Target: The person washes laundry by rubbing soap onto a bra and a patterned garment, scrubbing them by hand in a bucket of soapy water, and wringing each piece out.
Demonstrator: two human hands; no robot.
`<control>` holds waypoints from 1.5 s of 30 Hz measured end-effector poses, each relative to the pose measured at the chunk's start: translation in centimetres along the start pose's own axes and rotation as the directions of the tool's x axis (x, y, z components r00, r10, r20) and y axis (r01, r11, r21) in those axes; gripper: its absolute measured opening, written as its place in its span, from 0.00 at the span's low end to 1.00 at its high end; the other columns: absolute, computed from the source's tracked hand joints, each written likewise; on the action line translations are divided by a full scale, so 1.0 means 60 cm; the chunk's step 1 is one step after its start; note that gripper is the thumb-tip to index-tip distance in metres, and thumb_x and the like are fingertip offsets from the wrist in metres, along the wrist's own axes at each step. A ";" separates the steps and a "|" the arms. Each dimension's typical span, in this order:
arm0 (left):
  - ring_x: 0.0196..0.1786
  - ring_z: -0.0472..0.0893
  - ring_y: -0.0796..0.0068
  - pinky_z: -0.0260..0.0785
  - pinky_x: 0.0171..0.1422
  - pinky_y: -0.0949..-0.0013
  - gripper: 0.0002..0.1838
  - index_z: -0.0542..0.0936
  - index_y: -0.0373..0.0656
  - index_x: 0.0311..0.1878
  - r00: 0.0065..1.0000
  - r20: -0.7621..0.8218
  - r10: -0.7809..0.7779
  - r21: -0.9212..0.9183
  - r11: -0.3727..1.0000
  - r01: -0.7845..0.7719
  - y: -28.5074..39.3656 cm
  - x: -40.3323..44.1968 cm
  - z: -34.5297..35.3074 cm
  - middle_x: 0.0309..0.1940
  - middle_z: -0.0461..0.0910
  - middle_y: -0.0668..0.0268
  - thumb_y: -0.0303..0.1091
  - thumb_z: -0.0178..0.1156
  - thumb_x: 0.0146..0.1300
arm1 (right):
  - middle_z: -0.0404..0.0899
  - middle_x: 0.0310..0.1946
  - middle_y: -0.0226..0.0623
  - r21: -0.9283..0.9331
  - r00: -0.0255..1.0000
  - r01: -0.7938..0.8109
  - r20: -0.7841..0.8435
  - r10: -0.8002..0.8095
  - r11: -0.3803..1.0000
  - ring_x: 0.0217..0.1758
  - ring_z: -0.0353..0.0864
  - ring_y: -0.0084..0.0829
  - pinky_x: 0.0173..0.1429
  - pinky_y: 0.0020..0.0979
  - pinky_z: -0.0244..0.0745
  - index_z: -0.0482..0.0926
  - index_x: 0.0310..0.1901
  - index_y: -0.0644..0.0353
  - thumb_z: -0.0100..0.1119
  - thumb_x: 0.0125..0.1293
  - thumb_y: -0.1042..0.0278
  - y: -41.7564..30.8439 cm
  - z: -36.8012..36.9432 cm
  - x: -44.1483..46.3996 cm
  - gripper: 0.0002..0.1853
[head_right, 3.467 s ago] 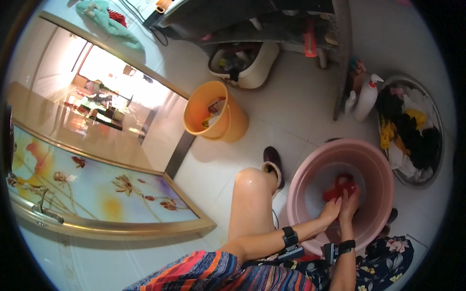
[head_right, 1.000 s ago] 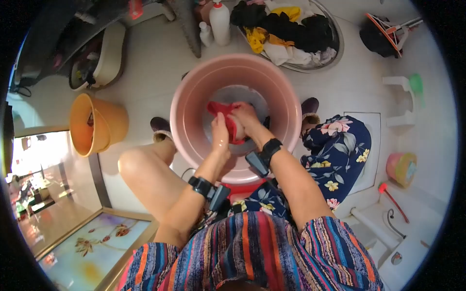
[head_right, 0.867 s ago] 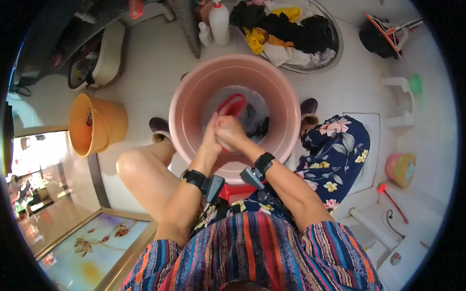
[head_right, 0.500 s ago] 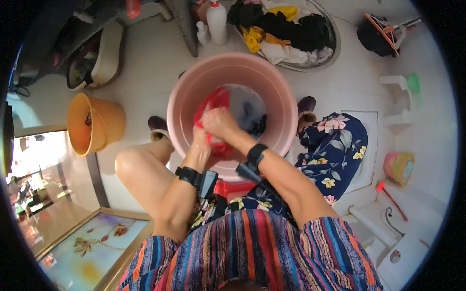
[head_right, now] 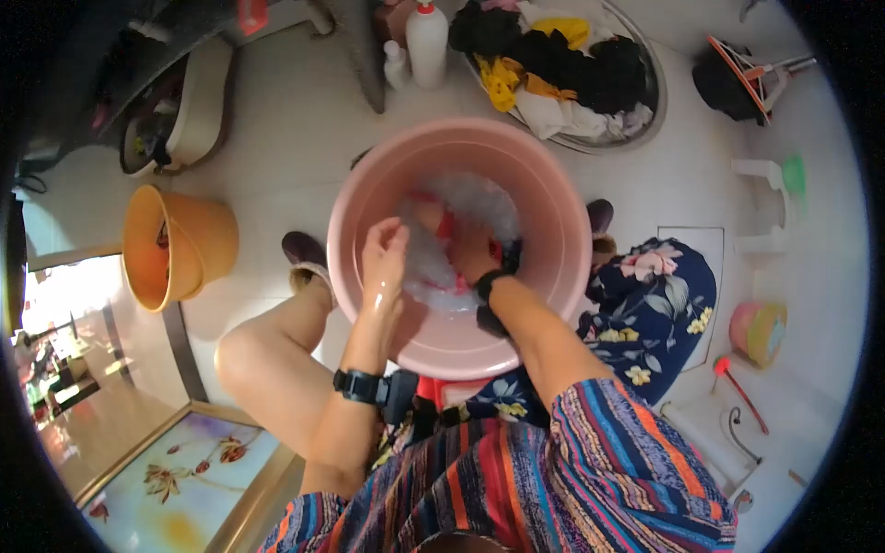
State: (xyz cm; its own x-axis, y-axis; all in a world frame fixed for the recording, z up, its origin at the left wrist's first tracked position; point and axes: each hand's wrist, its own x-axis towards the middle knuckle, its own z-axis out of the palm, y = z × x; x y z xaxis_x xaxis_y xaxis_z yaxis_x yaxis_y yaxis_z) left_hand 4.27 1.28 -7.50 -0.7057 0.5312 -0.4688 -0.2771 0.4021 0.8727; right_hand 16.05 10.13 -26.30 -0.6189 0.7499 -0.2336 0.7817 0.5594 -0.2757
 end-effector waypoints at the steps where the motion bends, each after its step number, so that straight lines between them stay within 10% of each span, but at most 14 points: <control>1: 0.46 0.74 0.70 0.65 0.52 0.69 0.16 0.72 0.39 0.49 1.000 0.024 -0.014 0.017 1.000 0.014 -0.005 0.004 -0.001 0.43 0.75 0.59 0.35 0.56 0.59 | 0.75 0.46 0.46 -0.158 0.981 0.189 0.071 -0.179 0.969 0.48 0.75 0.46 0.50 0.42 0.69 0.74 0.48 0.58 0.55 0.54 0.62 -0.008 0.035 -0.009 0.19; 6: 0.48 0.73 0.70 0.63 0.54 0.69 0.14 0.74 0.37 0.47 0.994 0.054 -0.097 -0.069 0.993 0.100 0.018 0.003 -0.017 0.43 0.75 0.60 0.33 0.55 0.60 | 0.79 0.36 0.42 -0.127 0.779 0.576 0.384 -0.495 0.808 0.42 0.78 0.43 0.44 0.45 0.69 0.78 0.40 0.58 0.53 0.54 0.64 0.024 -0.012 0.032 0.13; 8: 0.48 0.72 0.72 0.62 0.55 0.70 0.14 0.74 0.36 0.47 0.991 0.021 -0.135 -0.066 0.989 0.136 0.014 0.006 -0.027 0.43 0.75 0.60 0.33 0.55 0.60 | 0.80 0.31 0.36 -0.291 0.932 0.246 0.332 -0.144 0.925 0.40 0.79 0.40 0.41 0.44 0.70 0.79 0.36 0.56 0.55 0.52 0.66 0.039 -0.026 0.054 0.10; 12: 0.48 0.72 0.73 0.62 0.54 0.71 0.14 0.74 0.36 0.46 0.992 0.048 -0.113 -0.085 0.990 0.117 0.020 0.000 -0.025 0.43 0.75 0.61 0.33 0.55 0.61 | 0.80 0.33 0.37 -0.444 0.991 0.051 0.134 0.010 0.895 0.41 0.79 0.38 0.39 0.40 0.71 0.79 0.35 0.57 0.58 0.49 0.65 -0.013 -0.036 0.033 0.11; 15: 0.46 0.73 0.74 0.63 0.53 0.72 0.13 0.75 0.36 0.46 0.993 0.096 -0.068 -0.069 0.995 0.075 0.018 0.001 -0.021 0.41 0.75 0.62 0.33 0.54 0.61 | 0.80 0.34 0.38 -0.206 0.996 0.081 0.057 -0.070 0.975 0.39 0.79 0.36 0.39 0.36 0.72 0.79 0.35 0.59 0.60 0.48 0.66 -0.041 -0.040 0.014 0.11; 17: 0.44 0.74 0.75 0.64 0.51 0.73 0.12 0.75 0.36 0.45 0.992 0.093 -0.087 -0.125 0.987 0.098 0.024 0.003 -0.017 0.39 0.76 0.62 0.32 0.53 0.62 | 0.80 0.34 0.40 0.566 0.840 0.137 0.368 -0.398 0.813 0.38 0.78 0.34 0.42 0.36 0.72 0.79 0.37 0.62 0.63 0.49 0.63 -0.024 -0.036 0.029 0.15; 21: 0.43 0.75 0.74 0.66 0.50 0.73 0.11 0.76 0.36 0.44 1.000 0.023 0.012 -0.117 0.993 -0.010 0.013 0.019 -0.013 0.38 0.77 0.61 0.32 0.53 0.62 | 0.79 0.37 0.35 0.688 0.840 -0.102 0.446 -0.308 0.719 0.41 0.76 0.26 0.45 0.31 0.71 0.79 0.39 0.62 0.66 0.50 0.67 -0.042 -0.175 0.003 0.14; 23: 0.44 0.75 0.74 0.66 0.50 0.72 0.11 0.76 0.36 0.44 1.000 0.030 0.009 -0.151 0.989 -0.004 0.014 0.022 -0.015 0.39 0.78 0.61 0.32 0.53 0.62 | 0.80 0.33 0.32 0.862 0.817 -0.328 0.464 -0.343 0.386 0.37 0.75 0.21 0.44 0.24 0.70 0.78 0.41 0.63 0.62 0.55 0.68 -0.054 -0.253 -0.008 0.13; 29: 0.40 0.75 0.75 0.66 0.47 0.73 0.10 0.77 0.37 0.42 1.000 -0.009 -0.007 -0.187 0.982 0.005 0.035 0.017 -0.031 0.37 0.78 0.64 0.32 0.54 0.62 | 0.72 0.29 0.21 0.880 0.895 -0.020 0.228 -0.384 0.475 0.34 0.67 0.12 0.38 0.19 0.65 0.78 0.34 0.60 0.61 0.56 0.71 -0.085 -0.428 -0.015 0.05; 34: 0.41 0.74 0.78 0.65 0.47 0.74 0.10 0.77 0.37 0.43 1.000 -0.019 0.003 -0.192 0.981 -0.007 0.013 0.035 -0.033 0.36 0.77 0.65 0.32 0.55 0.62 | 0.73 0.31 0.27 0.608 0.853 -0.062 0.444 -0.274 0.792 0.35 0.72 0.22 0.41 0.23 0.67 0.75 0.39 0.58 0.58 0.52 0.75 0.021 -0.342 0.054 0.11; 36: 0.40 0.73 0.79 0.64 0.46 0.75 0.10 0.76 0.37 0.43 1.000 -0.009 0.018 -0.177 0.984 -0.020 0.017 0.030 -0.032 0.35 0.77 0.66 0.32 0.54 0.62 | 0.75 0.35 0.39 0.022 0.917 0.242 0.323 -0.236 0.970 0.40 0.76 0.36 0.46 0.34 0.69 0.72 0.46 0.58 0.58 0.50 0.72 0.048 -0.286 0.079 0.18; 40: 0.38 0.72 0.80 0.64 0.45 0.76 0.10 0.76 0.38 0.43 1.000 0.001 -0.007 -0.189 0.982 0.007 0.032 0.018 -0.031 0.34 0.76 0.68 0.32 0.54 0.62 | 0.77 0.34 0.44 -0.051 0.894 0.417 0.201 -0.400 0.908 0.41 0.76 0.47 0.48 0.44 0.70 0.74 0.44 0.63 0.54 0.50 0.70 0.053 -0.159 0.110 0.17; 43: 0.37 0.73 0.81 0.64 0.44 0.78 0.09 0.76 0.37 0.42 0.998 0.055 -0.007 -0.211 0.977 0.018 0.023 0.014 -0.024 0.34 0.76 0.68 0.31 0.53 0.62 | 0.77 0.41 0.44 -0.269 0.743 0.493 -0.365 -0.562 0.827 0.45 0.76 0.46 0.50 0.44 0.69 0.73 0.46 0.62 0.54 0.51 0.66 0.011 -0.059 0.083 0.19; 45: 0.38 0.75 0.80 0.66 0.46 0.76 0.09 0.76 0.37 0.42 0.992 0.124 -0.024 -0.297 0.953 0.060 0.018 0.016 -0.020 0.34 0.78 0.66 0.31 0.54 0.62 | 0.76 0.44 0.45 -0.233 0.881 0.388 -0.191 -0.433 0.892 0.46 0.76 0.46 0.52 0.43 0.68 0.75 0.46 0.62 0.54 0.52 0.65 0.001 -0.022 0.060 0.18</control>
State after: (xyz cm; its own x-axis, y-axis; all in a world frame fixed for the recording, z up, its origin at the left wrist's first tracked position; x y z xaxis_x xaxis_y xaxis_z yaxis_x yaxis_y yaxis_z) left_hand 2.54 1.33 -6.84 -0.6125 0.6098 -0.5031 -0.5002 0.1939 0.8439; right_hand 13.99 13.35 -25.94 -0.8691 0.4861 0.0915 0.4751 0.8719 -0.1189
